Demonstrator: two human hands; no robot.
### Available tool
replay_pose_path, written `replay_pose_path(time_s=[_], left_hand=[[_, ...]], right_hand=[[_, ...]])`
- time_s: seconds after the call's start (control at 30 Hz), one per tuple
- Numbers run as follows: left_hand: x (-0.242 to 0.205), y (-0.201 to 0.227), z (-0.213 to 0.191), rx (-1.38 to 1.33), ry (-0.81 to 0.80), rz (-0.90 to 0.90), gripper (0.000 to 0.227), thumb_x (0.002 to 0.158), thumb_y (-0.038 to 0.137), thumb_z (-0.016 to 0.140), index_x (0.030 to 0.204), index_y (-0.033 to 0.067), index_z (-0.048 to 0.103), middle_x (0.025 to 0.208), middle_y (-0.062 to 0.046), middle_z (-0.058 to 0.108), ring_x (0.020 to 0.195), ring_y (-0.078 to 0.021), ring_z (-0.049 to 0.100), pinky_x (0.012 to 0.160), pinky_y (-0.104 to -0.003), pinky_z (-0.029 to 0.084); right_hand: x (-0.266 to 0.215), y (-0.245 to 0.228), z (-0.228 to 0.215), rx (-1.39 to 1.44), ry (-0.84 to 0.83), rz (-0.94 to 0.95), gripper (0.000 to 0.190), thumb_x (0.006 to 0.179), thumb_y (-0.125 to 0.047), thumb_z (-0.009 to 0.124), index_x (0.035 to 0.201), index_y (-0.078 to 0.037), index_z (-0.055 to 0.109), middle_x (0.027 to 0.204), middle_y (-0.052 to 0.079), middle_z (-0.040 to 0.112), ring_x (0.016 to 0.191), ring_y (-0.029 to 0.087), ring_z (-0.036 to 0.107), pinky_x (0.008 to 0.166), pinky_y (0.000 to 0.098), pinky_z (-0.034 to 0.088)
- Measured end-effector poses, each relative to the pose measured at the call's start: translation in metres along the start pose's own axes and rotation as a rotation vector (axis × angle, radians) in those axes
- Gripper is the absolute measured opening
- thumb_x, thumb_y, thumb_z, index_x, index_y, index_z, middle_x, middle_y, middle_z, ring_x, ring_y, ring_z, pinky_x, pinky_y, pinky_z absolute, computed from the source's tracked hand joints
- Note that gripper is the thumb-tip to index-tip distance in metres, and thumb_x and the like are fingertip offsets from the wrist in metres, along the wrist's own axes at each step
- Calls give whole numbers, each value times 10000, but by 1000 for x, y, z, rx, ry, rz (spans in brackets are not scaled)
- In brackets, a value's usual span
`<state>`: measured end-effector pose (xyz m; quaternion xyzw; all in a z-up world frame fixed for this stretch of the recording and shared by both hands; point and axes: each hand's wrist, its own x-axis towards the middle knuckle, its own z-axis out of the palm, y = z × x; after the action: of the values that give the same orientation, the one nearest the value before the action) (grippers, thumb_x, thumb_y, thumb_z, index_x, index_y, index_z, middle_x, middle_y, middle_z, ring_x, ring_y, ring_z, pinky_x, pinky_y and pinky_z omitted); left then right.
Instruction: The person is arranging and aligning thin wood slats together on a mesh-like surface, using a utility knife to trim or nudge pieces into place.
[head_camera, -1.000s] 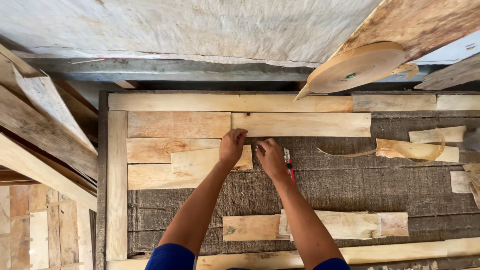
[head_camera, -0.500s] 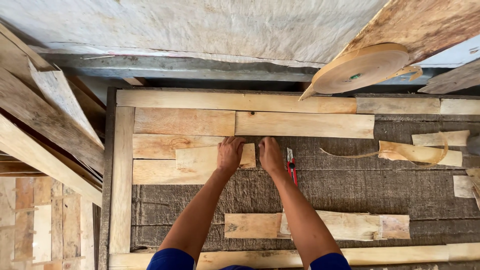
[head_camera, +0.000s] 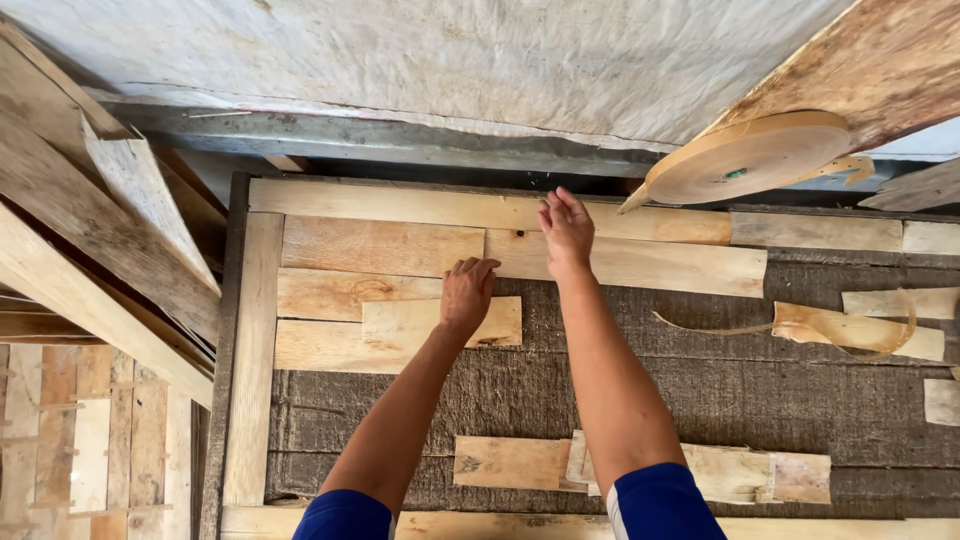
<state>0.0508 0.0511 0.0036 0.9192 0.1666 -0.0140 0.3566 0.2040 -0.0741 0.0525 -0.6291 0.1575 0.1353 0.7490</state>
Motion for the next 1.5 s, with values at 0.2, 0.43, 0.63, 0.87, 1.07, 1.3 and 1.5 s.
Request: replay_pose_path(time_s=[0.2,0.43,0.63,0.87,1.07,1.3,1.5], left_hand=[[-26,-19,-10,169,85,99,259,1022,221,597,1246,155,709,1344,-63,634,1295,-236,526,1090,-471,401],[-28,-9,-11,283,-21,29,509,1027,179,529,1528,214,447,1689,-95,233,1572,-311,140,1236,-598,132],[-22,-19,0,363,-100,-9,652,1019,127,504,1613,262,272,1726,-70,90,1588,-304,62,1247,-622,73],[-18,-19,-1,443,-156,-50,825,956,-14,501,1639,348,212,1743,-47,34,1591,-289,46,1250,-611,71],[-19,-19,1,426,-156,-61,867,937,-66,493,1635,356,201,1740,-42,17,1595,-287,34,1257,-614,61],[-30,-21,-5,395,-66,-16,692,991,26,462,1608,292,297,1727,-24,131,1583,-267,96,1258,-581,53],[-71,-38,4,265,-49,21,443,1077,211,466,1520,221,455,1638,-47,344,1536,-240,239,1266,-582,94]], right_hand=[[-32,40,-35,-1031,-150,-498,283,1017,-157,633,1290,-96,680,1278,123,719,1211,273,656,1050,403,555],[-57,48,-32,-1470,-335,-658,846,787,-346,850,1513,-148,463,1574,179,421,1452,377,384,1209,551,314],[-48,55,-40,-1589,-414,-517,919,855,-373,800,1611,-222,301,1675,143,244,1529,365,255,1231,573,235],[-37,72,-55,-1647,-441,-596,776,900,-366,744,1577,-221,392,1689,108,244,1540,338,258,1251,539,236],[-42,70,-59,-1654,-451,-617,709,925,-371,707,1558,-221,424,1692,91,235,1547,316,243,1262,504,227],[-62,57,-52,-1530,-409,-662,668,943,-302,714,1547,-183,454,1652,119,309,1523,335,281,1239,520,265],[-96,84,-66,-1297,-522,-576,730,947,-393,782,1571,-179,469,1586,78,485,1497,275,447,1287,461,400]])
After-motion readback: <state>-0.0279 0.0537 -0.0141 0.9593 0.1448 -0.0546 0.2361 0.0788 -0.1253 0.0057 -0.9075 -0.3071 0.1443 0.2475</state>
